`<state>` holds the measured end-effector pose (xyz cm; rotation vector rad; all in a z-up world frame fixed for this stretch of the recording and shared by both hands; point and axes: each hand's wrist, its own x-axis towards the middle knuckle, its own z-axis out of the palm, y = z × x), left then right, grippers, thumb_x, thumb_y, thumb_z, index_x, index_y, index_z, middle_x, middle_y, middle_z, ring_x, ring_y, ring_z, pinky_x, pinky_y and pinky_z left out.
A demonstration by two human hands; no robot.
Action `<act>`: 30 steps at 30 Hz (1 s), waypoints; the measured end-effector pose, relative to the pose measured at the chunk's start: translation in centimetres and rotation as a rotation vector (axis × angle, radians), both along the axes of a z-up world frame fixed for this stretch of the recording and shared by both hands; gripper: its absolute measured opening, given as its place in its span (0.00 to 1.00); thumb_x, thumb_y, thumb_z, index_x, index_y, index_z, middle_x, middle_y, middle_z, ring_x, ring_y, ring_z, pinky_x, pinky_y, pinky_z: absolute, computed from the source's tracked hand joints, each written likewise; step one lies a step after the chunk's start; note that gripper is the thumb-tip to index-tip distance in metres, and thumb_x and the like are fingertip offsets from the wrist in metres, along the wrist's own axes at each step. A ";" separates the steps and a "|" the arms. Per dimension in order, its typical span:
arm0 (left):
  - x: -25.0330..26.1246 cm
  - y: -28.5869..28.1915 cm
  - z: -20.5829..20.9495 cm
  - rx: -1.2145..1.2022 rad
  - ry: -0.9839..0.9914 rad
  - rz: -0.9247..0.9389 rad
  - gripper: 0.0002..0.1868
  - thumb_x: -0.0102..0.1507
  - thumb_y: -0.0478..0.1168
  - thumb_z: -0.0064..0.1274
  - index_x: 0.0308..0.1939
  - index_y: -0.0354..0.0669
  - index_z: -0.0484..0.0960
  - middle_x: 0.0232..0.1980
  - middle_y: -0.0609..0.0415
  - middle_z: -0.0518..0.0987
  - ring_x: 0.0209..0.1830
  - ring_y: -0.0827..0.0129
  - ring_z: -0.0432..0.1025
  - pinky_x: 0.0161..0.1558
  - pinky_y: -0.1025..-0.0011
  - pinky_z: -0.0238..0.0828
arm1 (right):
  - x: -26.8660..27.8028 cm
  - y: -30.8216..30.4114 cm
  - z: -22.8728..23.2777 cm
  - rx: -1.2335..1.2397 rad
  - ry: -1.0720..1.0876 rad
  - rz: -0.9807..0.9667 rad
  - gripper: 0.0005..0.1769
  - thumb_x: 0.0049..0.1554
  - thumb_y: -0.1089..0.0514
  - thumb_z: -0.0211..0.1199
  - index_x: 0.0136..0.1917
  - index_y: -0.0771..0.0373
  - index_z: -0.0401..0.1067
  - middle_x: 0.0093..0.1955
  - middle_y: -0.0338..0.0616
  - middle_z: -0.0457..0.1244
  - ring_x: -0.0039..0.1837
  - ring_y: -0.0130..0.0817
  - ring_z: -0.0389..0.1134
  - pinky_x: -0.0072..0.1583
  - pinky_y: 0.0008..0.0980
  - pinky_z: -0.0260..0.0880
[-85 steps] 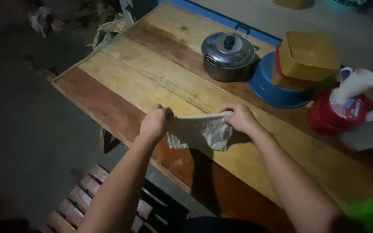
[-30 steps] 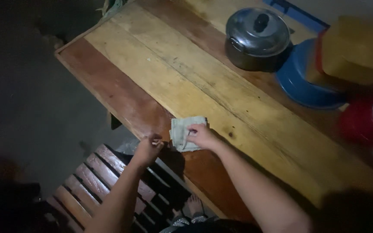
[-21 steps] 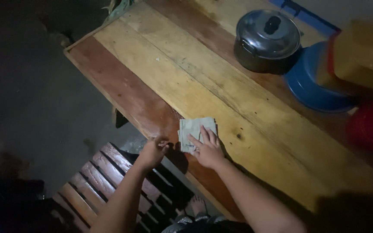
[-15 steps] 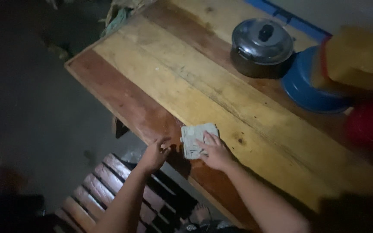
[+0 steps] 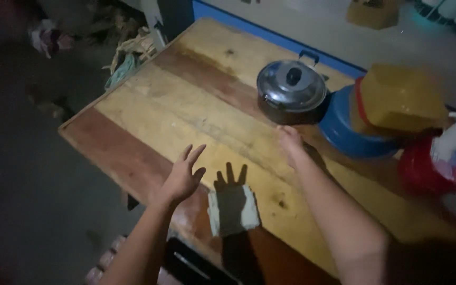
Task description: Wiping and cleaning a wooden table using a cloth and soapy water.
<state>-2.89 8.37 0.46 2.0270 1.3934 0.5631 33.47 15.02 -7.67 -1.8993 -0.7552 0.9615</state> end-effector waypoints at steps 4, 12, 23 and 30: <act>3.8 3.3 1.9 0.034 -0.045 -0.013 0.38 0.62 0.36 0.57 0.74 0.61 0.62 0.79 0.35 0.53 0.74 0.36 0.56 0.66 0.51 0.64 | 4.4 6.1 -2.2 0.026 0.418 -0.077 0.44 0.61 0.36 0.62 0.78 0.68 0.58 0.76 0.63 0.57 0.73 0.56 0.62 0.70 0.53 0.64; 9.4 7.4 -0.2 0.053 -0.105 -0.059 0.40 0.59 0.35 0.59 0.74 0.59 0.63 0.78 0.34 0.56 0.72 0.35 0.59 0.68 0.53 0.64 | 7.6 17.2 -10.7 -0.055 1.372 -0.229 0.71 0.56 0.25 0.67 0.82 0.80 0.35 0.81 0.74 0.41 0.76 0.66 0.48 0.73 0.53 0.48; 10.0 8.0 -2.5 -0.089 -0.067 -0.032 0.38 0.62 0.40 0.57 0.75 0.56 0.60 0.79 0.38 0.55 0.77 0.43 0.56 0.70 0.58 0.61 | 6.6 18.4 -9.3 0.353 1.384 -0.284 0.23 0.58 0.70 0.53 0.67 0.67 0.67 0.65 0.59 0.66 0.66 0.57 0.69 0.57 0.53 0.77; 9.8 7.1 -0.5 -0.184 0.018 -0.016 0.39 0.64 0.43 0.56 0.76 0.53 0.56 0.79 0.36 0.51 0.77 0.42 0.51 0.70 0.56 0.58 | 7.9 15.5 -8.7 0.013 1.488 -0.578 0.25 0.66 0.65 0.53 0.70 0.82 0.51 0.70 0.79 0.56 0.67 0.74 0.66 0.55 0.41 0.77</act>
